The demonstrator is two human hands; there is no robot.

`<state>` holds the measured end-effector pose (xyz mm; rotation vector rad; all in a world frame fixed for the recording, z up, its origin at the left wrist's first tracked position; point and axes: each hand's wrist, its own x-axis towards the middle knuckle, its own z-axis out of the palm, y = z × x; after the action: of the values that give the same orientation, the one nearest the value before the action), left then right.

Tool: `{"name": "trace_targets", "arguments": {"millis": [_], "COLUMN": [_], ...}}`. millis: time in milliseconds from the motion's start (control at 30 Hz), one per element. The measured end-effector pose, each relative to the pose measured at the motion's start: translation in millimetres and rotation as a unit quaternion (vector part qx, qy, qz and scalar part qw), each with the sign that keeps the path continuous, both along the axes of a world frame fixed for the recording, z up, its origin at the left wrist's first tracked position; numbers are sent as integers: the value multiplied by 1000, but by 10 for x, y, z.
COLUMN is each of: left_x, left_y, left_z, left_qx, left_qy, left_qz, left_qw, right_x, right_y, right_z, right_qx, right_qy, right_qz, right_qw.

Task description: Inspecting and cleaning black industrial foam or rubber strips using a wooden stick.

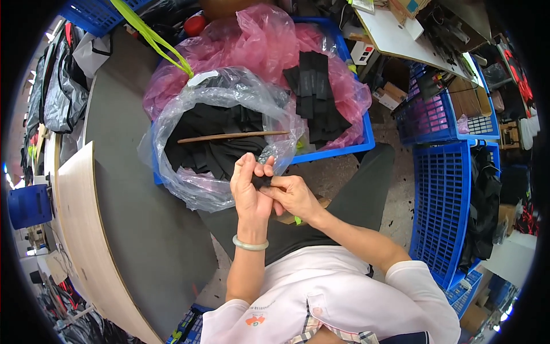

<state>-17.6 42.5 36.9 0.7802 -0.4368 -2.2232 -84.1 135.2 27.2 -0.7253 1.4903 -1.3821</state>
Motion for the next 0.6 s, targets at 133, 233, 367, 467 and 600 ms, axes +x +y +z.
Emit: {"name": "trace_targets", "arguments": {"millis": [133, 233, 367, 467, 600], "left_x": [55, 50, 61, 79, 128], "left_y": [-28, 12, 13, 15, 141], "left_z": [-74, -12, -49, -112, -253], "left_qx": [28, -2, -8, 71, 73], "left_qy": [-5, -27, -27, -32, -119], "left_qz": [35, 24, 24, 34, -46], "left_qw": [999, 999, 999, 996, 989], "right_x": [160, 64, 82, 130, 63], "right_y": [-2, -13, -30, 2, 96], "right_z": [104, 100, 15, -177, -144], "right_qx": [-32, -25, -17, -133, -25], "right_qy": [-141, -272, -4, 433, 499], "right_qz": [-130, -109, -120, -89, 130], "right_qw": [981, 956, 993, 887, 857]}}
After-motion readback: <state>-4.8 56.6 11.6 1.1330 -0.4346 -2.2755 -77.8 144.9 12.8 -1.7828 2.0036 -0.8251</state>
